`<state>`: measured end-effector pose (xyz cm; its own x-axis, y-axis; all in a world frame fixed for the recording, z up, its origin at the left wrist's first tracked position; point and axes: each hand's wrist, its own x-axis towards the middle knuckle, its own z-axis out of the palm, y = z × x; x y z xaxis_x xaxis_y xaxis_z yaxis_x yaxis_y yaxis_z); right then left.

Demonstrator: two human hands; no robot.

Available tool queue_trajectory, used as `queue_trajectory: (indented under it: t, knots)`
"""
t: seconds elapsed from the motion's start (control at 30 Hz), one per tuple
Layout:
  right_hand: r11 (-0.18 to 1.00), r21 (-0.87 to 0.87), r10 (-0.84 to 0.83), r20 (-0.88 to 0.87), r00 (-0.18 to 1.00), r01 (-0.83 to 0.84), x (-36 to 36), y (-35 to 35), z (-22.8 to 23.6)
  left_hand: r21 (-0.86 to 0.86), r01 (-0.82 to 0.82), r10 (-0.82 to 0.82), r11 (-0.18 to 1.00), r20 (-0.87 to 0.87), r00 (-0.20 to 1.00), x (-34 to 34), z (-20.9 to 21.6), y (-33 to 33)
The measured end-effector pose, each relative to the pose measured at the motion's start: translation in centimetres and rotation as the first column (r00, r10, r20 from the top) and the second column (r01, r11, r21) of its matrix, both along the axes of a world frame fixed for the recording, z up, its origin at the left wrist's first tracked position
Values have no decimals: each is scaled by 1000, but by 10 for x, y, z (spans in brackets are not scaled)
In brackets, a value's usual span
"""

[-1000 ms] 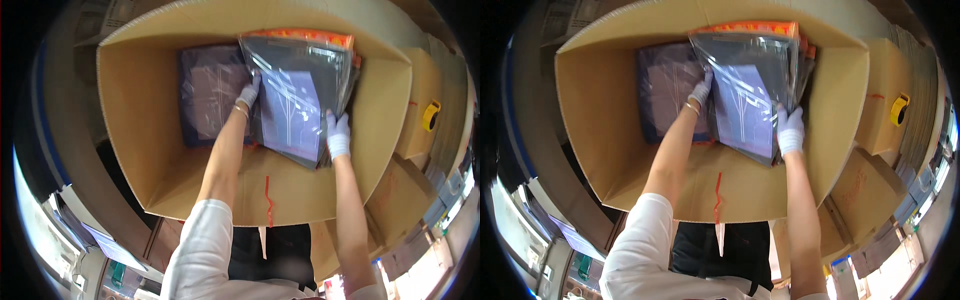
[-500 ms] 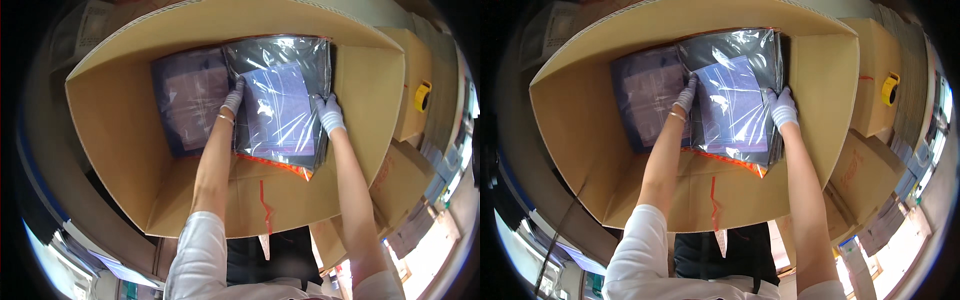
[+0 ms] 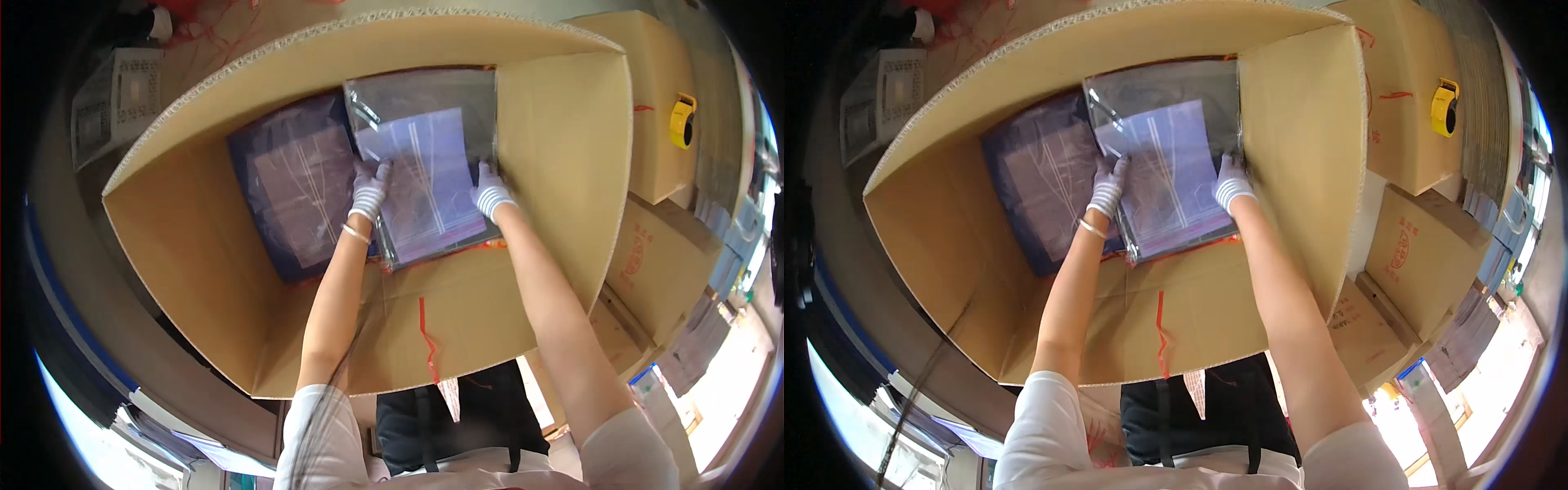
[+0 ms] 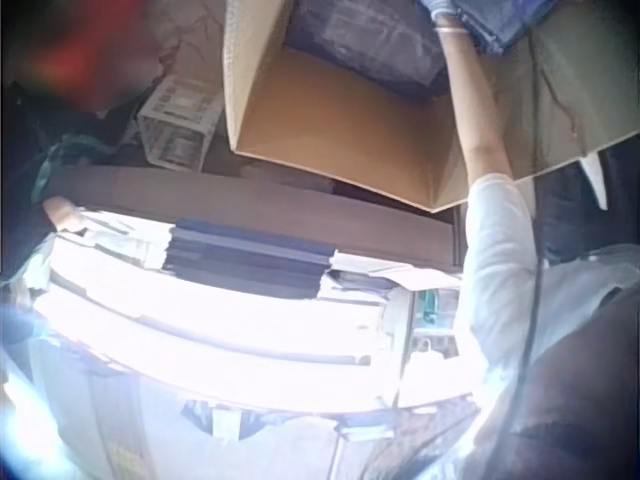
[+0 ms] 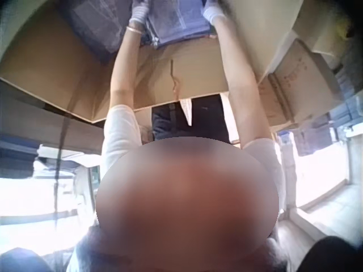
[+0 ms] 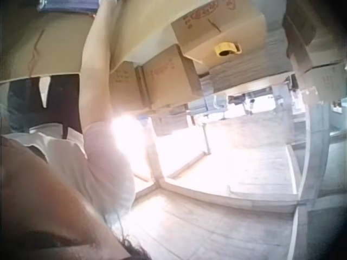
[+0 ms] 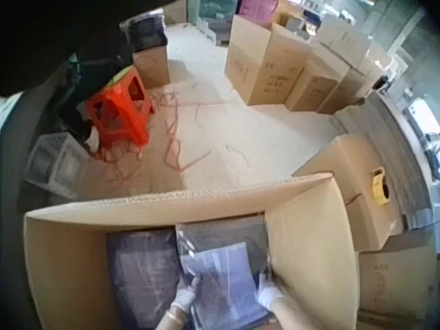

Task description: The person places flat printed items into clear plastic bags and seals them. They stack the packaged items and place them into a cardboard box. The person repeats this process with different printed items, handling them one at a time.

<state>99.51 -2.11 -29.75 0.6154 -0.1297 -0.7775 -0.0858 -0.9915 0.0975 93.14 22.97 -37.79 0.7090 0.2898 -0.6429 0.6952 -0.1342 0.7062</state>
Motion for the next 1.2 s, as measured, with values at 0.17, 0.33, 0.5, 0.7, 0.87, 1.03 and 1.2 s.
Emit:
queue_trajectory:
  t: [0.17, 0.33, 0.5, 0.7, 0.87, 1.03, 1.2]
  knots:
    - [985, 32, 175, -184, 967, -172, 0, 7, 38, 81, 68, -70, 994, 16, 997, 3, 14, -16]
    - [789, 336, 582, -679, 448, -515, -63, 41, 70, 204, 255, -251, 945, -46, 967, 9, 19, -8]
    - [876, 195, 477, -491, 729, -442, -81, 15, -4, 319, 361, -334, 876, -138, 932, 33, 48, 27]
    - [704, 286, 696, -459, 552, -650, -64, 64, 31, 280, 502, -443, 819, -248, 862, -42, 71, 125]
    - [693, 586, 634, -216, 743, -421, -99, 115, 31, 213, 555, -505, 804, -249, 826, -37, 173, 145]
    - [520, 802, 644, -143, 752, -292, -174, 119, 49, 152, 141, -180, 978, 279, 943, -91, 307, 123]
    - [569, 746, 634, -129, 762, -347, -163, 123, 49, -2, -242, 219, 970, 428, 877, -196, 421, 56]
